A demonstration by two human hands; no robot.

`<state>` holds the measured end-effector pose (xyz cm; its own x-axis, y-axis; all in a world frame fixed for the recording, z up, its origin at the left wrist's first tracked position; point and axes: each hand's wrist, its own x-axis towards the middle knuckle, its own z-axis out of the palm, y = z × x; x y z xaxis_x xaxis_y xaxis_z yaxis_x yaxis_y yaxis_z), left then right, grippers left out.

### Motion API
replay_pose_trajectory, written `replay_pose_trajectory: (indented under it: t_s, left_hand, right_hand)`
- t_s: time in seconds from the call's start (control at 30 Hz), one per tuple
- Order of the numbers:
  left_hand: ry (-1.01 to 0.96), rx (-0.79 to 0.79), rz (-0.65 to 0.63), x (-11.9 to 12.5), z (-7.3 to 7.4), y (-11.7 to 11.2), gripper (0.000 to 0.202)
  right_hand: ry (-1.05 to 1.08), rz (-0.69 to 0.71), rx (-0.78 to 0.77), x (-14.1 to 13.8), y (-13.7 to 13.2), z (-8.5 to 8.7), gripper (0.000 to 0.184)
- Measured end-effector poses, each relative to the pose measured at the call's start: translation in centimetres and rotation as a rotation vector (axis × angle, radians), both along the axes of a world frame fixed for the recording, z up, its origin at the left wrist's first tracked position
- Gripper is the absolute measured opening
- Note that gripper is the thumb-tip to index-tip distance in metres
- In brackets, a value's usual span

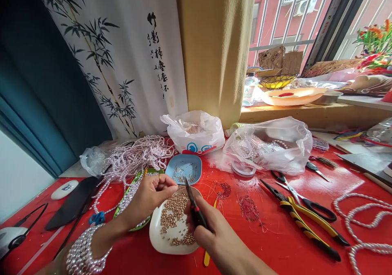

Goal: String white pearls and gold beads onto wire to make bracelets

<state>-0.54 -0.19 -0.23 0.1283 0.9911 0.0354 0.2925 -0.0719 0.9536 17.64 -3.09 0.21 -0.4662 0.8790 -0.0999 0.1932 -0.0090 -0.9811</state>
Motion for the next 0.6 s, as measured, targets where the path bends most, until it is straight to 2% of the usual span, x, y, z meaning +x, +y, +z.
replay_pose_trajectory:
  t_s: [0.2,0.33,0.43,0.6]
  left_hand:
    - [-0.156,-0.144,0.016,-0.1,0.1,0.4,0.016]
    - [-0.166,-0.162,0.034,0.0,0.3,0.5,0.016]
    - [-0.168,-0.161,0.037,0.0,0.7,0.5,0.015]
    - [-0.177,-0.169,0.032,0.0,0.9,0.4,0.014]
  right_hand:
    - [0.031,0.015,-0.115,-0.8,-0.1,-0.8,0.014]
    - [0.123,0.080,-0.156,-0.5,0.2,-1.0,0.016]
    - [0.116,0.110,-0.188,-0.5,0.1,-1.2,0.014]
    - [0.089,0.089,-0.193,-0.9,-0.1,-1.3,0.011]
